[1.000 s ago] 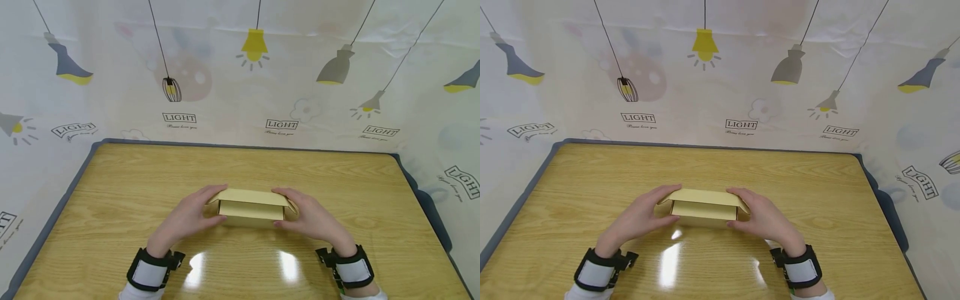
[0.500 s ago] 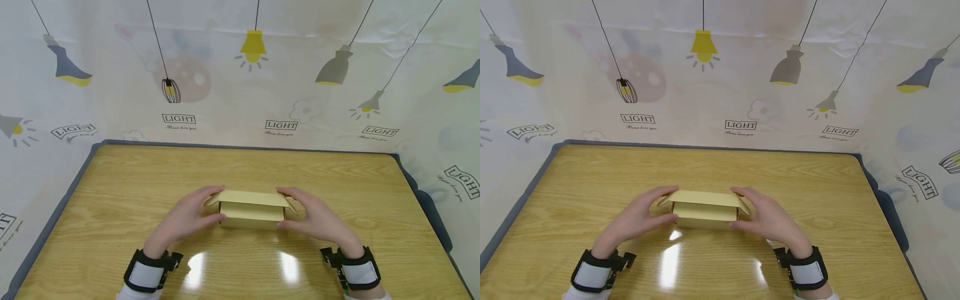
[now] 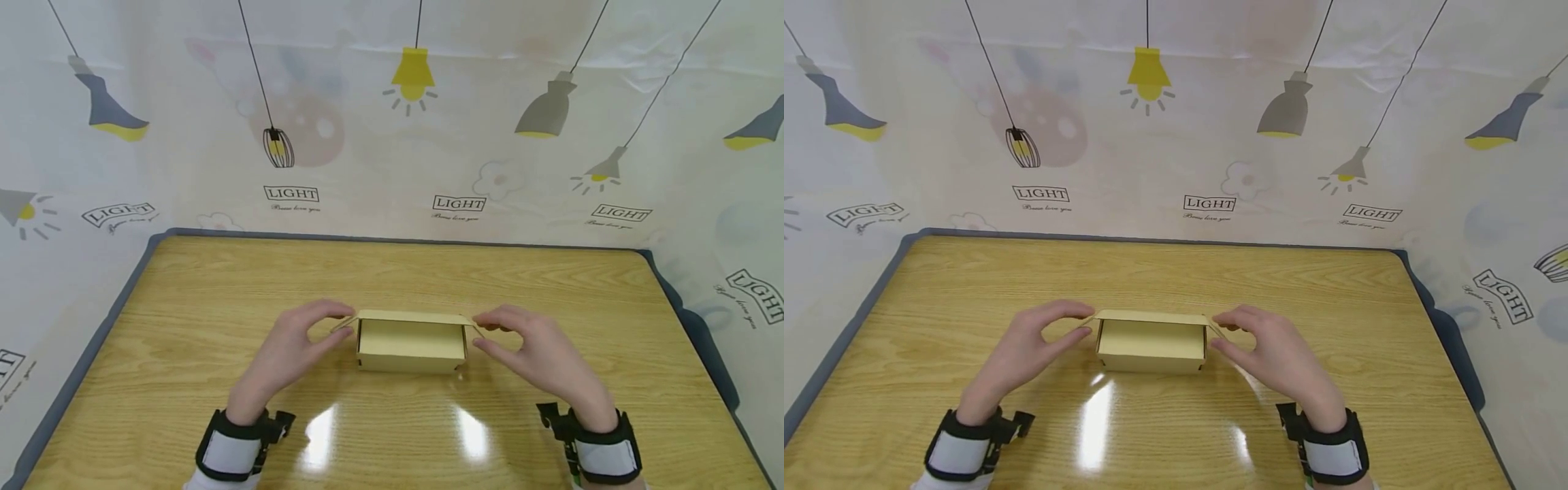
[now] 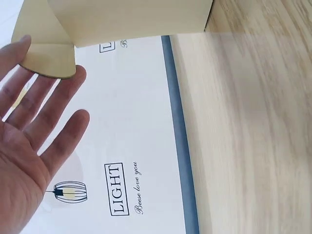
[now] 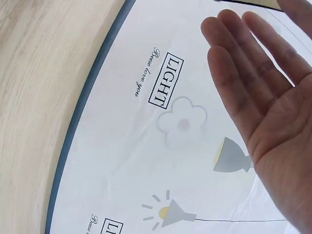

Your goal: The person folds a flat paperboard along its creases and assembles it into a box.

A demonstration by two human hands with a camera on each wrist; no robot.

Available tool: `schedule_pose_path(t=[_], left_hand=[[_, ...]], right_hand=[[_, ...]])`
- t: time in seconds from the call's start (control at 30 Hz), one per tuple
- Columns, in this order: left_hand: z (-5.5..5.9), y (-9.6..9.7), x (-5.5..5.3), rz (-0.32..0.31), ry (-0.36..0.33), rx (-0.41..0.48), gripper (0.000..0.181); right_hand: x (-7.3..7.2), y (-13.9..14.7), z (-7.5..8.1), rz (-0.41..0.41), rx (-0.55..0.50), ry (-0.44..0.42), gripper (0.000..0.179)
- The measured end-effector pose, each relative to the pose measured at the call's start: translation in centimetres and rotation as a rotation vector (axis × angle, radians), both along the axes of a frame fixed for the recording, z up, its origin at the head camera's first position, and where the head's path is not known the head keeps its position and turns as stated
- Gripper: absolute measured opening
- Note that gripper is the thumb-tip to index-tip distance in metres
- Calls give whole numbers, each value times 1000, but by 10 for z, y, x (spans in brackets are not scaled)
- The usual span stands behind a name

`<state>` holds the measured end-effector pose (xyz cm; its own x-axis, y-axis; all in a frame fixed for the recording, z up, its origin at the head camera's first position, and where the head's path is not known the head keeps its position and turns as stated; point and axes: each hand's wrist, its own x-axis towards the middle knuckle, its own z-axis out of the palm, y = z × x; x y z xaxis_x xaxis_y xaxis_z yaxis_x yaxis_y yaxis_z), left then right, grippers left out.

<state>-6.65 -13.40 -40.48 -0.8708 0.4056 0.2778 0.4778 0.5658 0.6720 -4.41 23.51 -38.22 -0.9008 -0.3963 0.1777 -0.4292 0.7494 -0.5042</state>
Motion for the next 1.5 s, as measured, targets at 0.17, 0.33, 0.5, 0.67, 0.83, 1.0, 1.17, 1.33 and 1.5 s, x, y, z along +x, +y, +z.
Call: schedule_pose_path(t=[0.17,0.33,0.5,0.67,0.83,1.0,1.17,1.33,1.5], left_hand=[[2,7,1,80,53,21,16],[5,14,2,189,-26,70,13],[11,21,5,302,-154,128,13],[18,30,9,395,-301,191,18],[19,37,11,443,-348,218,19],[22,42,12,448,-369,234,20],[23,45,13,464,-391,254,22],[22,47,14,475,-383,268,24],[21,48,14,467,-382,273,27]], right_hand=[[1,-2,3,-9,-17,61,13],[3,-8,8,-48,-38,37,11],[3,-18,11,-116,-44,12,13],[3,-27,14,-169,-55,17,12],[4,-34,17,-225,-80,-41,12],[5,-38,18,-277,-98,-77,14],[6,-43,19,-303,-126,-109,16],[5,-47,19,-339,-155,-128,17],[6,-48,20,-357,-163,-192,15]])
